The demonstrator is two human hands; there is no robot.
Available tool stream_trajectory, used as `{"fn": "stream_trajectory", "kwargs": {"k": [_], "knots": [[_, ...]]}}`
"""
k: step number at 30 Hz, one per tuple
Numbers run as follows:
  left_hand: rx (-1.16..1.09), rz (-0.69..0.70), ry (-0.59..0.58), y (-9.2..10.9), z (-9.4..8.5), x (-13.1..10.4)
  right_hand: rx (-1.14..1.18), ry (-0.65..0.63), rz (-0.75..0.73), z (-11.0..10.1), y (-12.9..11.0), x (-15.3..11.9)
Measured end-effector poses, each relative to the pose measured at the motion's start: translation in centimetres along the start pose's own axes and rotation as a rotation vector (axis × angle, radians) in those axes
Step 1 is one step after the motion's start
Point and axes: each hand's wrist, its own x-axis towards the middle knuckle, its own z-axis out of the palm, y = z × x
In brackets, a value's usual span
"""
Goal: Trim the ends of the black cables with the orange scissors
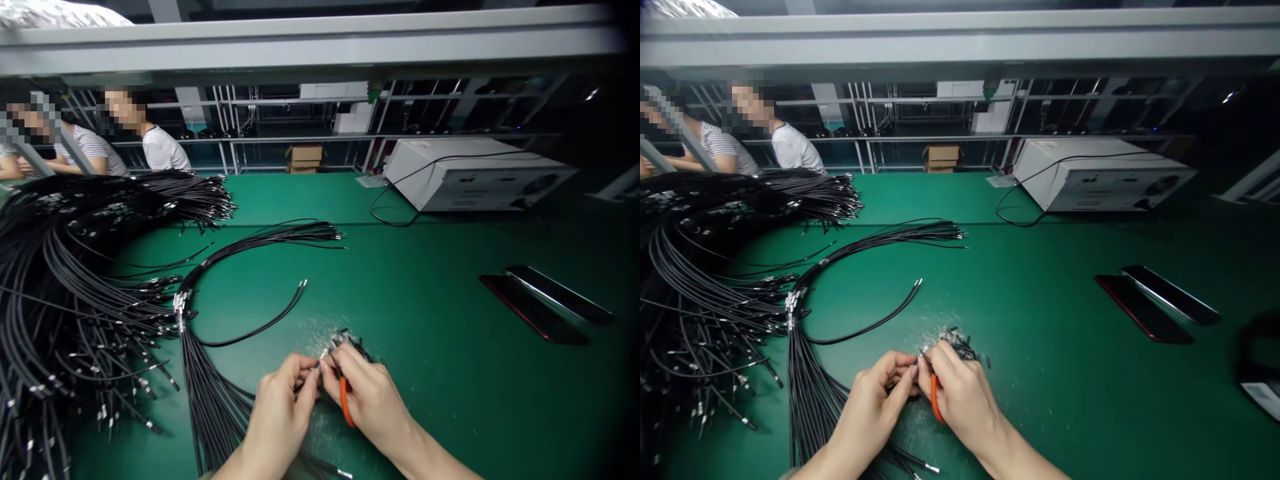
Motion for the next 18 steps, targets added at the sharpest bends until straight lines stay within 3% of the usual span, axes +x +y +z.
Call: {"fn": "stream_trajectory", "kwargs": {"k": [2,5,7,9,14,18], "knots": [[-0.003,-0.002,0.019,-0.1,0.1,-0.1,0.038,-0.002,0.027,0.0,-0.1,-0.1],[0.035,0.003,0.059,-0.2,0.1,-0.2,0.293,0.012,0.295,-0.2,-0.5,0.1],[0.065,0.012,0.057,-0.2,0.1,-0.3,0.498,-0.044,0.483,-0.4,-0.8,0.4],[0.08,0.036,0.048,-0.2,0.1,-0.4,0.642,-0.1,0.576,-0.4,-1.1,0.6],[0.158,0.123,0.051,-0.2,0.2,-0.4,0.678,-0.075,0.636,0.1,-0.8,0.6],[0.238,0.154,0.089,-0.7,0.3,-0.4,0.481,-0.098,0.583,0.6,-0.2,0.3]]}}
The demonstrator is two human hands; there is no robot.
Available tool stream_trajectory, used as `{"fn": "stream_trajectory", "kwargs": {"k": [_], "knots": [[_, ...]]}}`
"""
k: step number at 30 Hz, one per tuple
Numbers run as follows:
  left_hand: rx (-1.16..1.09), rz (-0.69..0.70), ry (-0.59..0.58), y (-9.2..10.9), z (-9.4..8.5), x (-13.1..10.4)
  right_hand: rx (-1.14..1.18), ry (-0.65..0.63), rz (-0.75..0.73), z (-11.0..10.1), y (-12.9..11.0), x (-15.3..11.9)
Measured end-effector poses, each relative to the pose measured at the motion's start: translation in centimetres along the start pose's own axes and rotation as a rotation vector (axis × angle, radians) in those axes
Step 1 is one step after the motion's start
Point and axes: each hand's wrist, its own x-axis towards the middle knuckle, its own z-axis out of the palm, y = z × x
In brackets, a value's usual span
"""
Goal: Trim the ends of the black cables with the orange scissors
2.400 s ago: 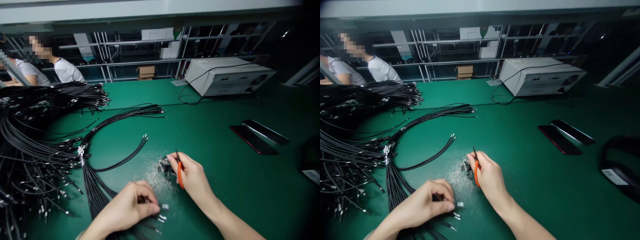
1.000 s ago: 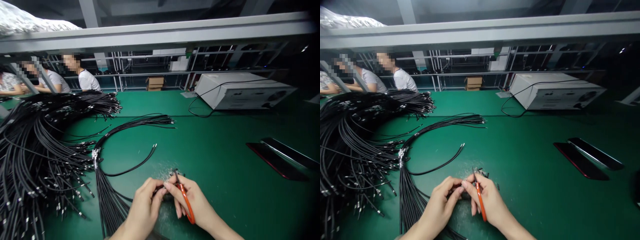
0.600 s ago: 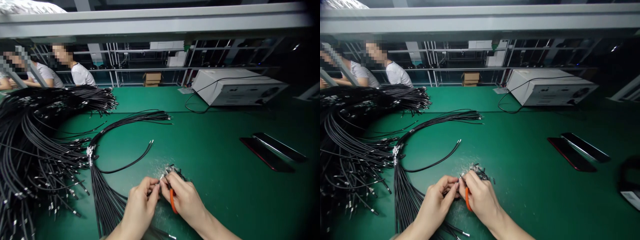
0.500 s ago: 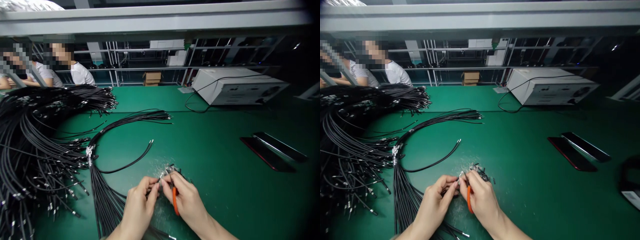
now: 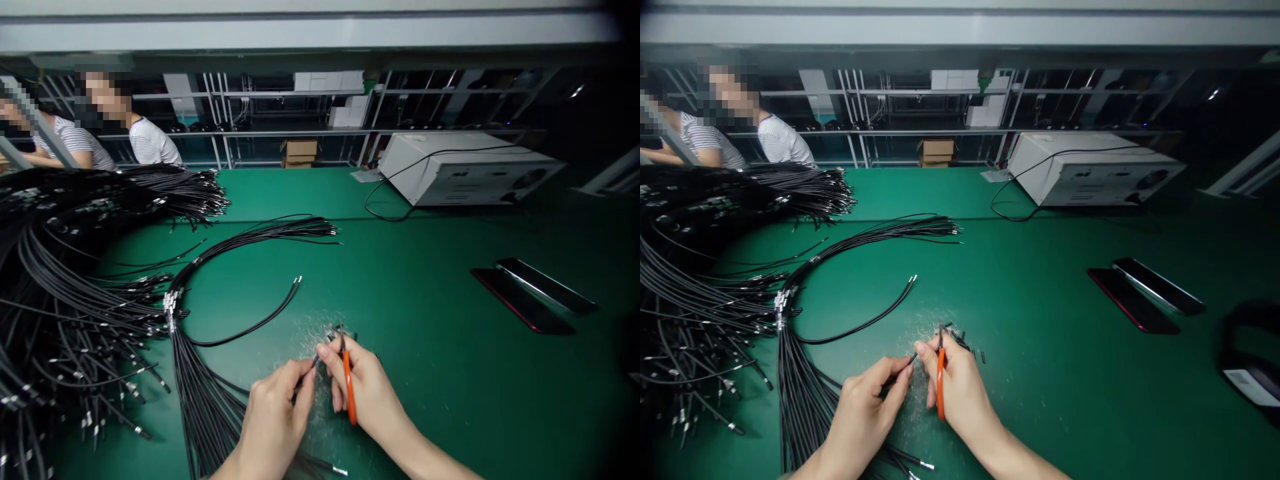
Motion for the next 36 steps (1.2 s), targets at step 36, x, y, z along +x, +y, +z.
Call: {"fn": "stream_trajectory", "kwargs": {"k": [36], "knots": [[-0.649,-0.474,-0.038,-0.2,0.0,1.2,-1.352,0.058,-0.427,-0.9,-0.5,-0.8]]}}
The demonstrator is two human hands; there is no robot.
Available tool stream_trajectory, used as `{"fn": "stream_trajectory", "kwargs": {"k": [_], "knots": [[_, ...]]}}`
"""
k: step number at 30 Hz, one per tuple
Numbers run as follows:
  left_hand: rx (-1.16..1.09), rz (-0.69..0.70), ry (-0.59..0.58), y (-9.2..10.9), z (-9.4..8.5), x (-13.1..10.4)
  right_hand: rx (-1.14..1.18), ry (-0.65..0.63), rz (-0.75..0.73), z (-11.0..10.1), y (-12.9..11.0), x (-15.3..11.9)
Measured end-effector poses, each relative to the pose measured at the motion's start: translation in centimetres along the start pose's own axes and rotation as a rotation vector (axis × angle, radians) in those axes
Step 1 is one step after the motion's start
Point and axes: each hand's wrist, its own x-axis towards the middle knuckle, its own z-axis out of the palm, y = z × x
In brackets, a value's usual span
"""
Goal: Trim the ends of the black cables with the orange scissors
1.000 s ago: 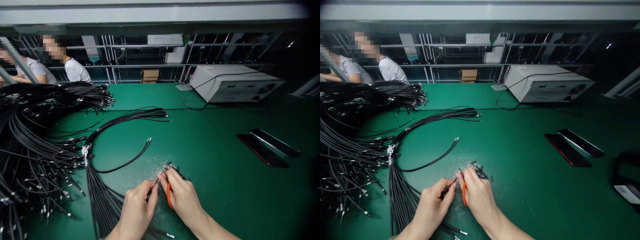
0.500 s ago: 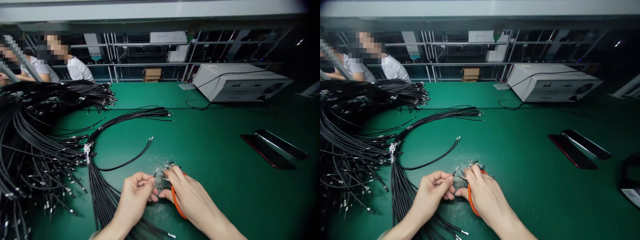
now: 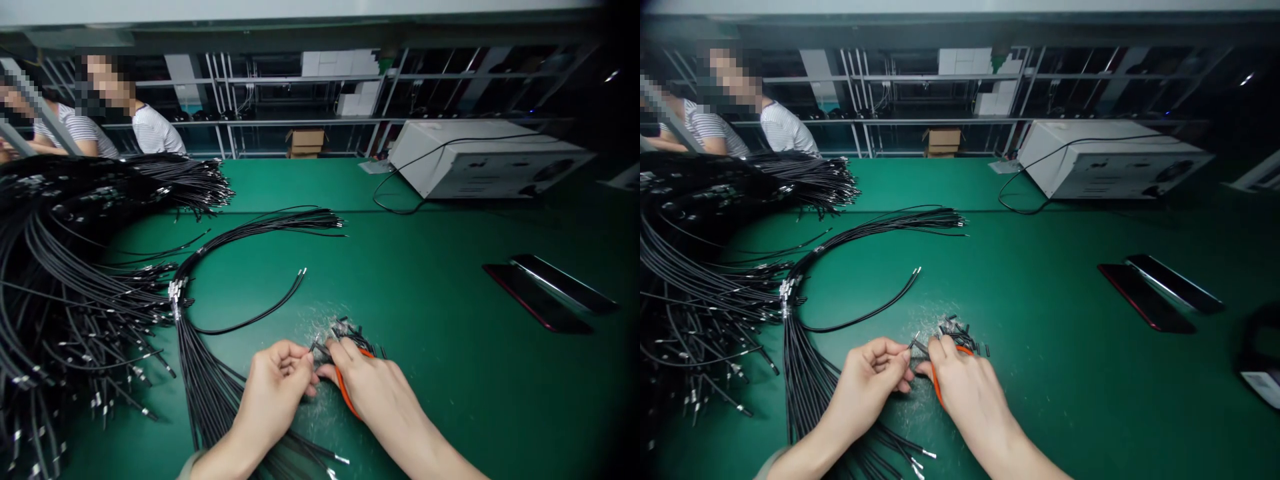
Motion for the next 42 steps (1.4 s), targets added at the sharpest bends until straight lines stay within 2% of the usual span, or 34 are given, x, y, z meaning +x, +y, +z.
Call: {"fn": "stream_trajectory", "kwargs": {"k": [10,20,22,25,27,29,31,37,40,42], "knots": [[0.244,0.191,-0.01,0.2,0.0,-0.6,-0.005,-0.062,0.02,-0.5,0.4,0.0],[0.197,0.117,-0.046,0.0,0.1,-0.2,0.061,-0.11,0.017,-0.7,0.7,0.0],[0.162,0.083,-0.062,0.0,-0.1,0.0,0.184,-0.087,0.034,-0.6,1.1,0.1],[0.128,0.019,-0.093,-0.1,-0.3,0.3,0.572,-0.034,0.123,-0.5,1.6,0.4],[0.118,0.003,-0.107,-0.2,-0.4,0.5,0.91,-0.1,0.243,-0.6,1.7,0.6],[0.13,0.016,-0.117,-0.2,-0.6,0.4,1.208,-0.218,0.339,-0.8,1.4,0.8],[0.169,0.03,-0.142,0.0,-0.7,0.4,1.402,-0.267,0.366,-0.9,1.0,0.8],[0.274,0.117,-0.296,1.3,-1.6,0.3,1.522,-0.168,0.338,-1.4,0.8,0.8],[0.269,0.158,-0.306,1.4,-1.8,0.5,1.57,-0.183,0.336,-1.4,1.0,0.8],[0.24,0.132,-0.302,1.3,-1.7,0.5,1.592,-0.211,0.337,-1.4,1.0,0.8]]}}
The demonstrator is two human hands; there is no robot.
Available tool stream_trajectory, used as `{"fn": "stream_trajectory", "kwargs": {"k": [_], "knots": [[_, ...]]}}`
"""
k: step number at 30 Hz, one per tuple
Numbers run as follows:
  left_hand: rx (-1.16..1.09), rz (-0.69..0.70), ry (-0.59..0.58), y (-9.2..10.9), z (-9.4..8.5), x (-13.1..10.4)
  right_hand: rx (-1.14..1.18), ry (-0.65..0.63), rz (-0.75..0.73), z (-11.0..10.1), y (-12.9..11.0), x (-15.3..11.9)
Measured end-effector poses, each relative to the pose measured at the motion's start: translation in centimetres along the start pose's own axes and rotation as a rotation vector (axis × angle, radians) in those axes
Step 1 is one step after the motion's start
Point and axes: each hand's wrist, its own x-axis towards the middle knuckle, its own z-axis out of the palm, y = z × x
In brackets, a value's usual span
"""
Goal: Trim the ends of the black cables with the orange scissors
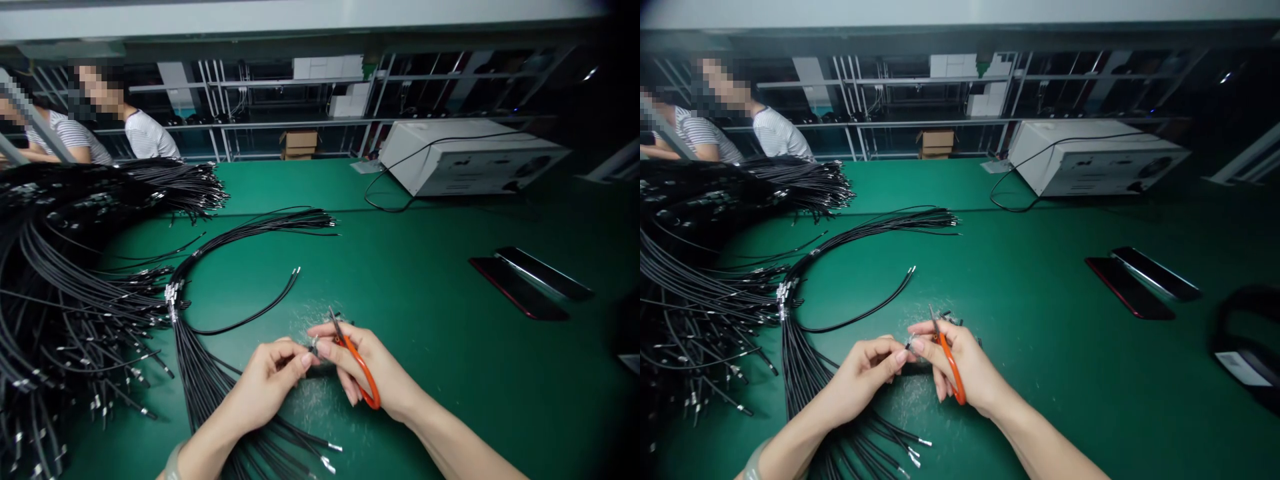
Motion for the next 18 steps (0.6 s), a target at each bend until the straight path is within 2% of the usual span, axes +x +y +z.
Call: {"fn": "stream_trajectory", "kwargs": {"k": [6,11,18], "knots": [[-0.143,-0.056,-0.014,0.0,0.03,0.01,0.002,-0.063,-0.03,-0.22,0.18,0.04],[-0.161,-0.032,-0.063,0.44,-0.31,-0.03,0.025,-0.11,-0.055,-0.3,0.49,0.02],[-0.15,-0.037,-0.074,0.44,-0.37,-0.13,0.038,-0.142,-0.06,-0.47,0.99,0.17]]}}
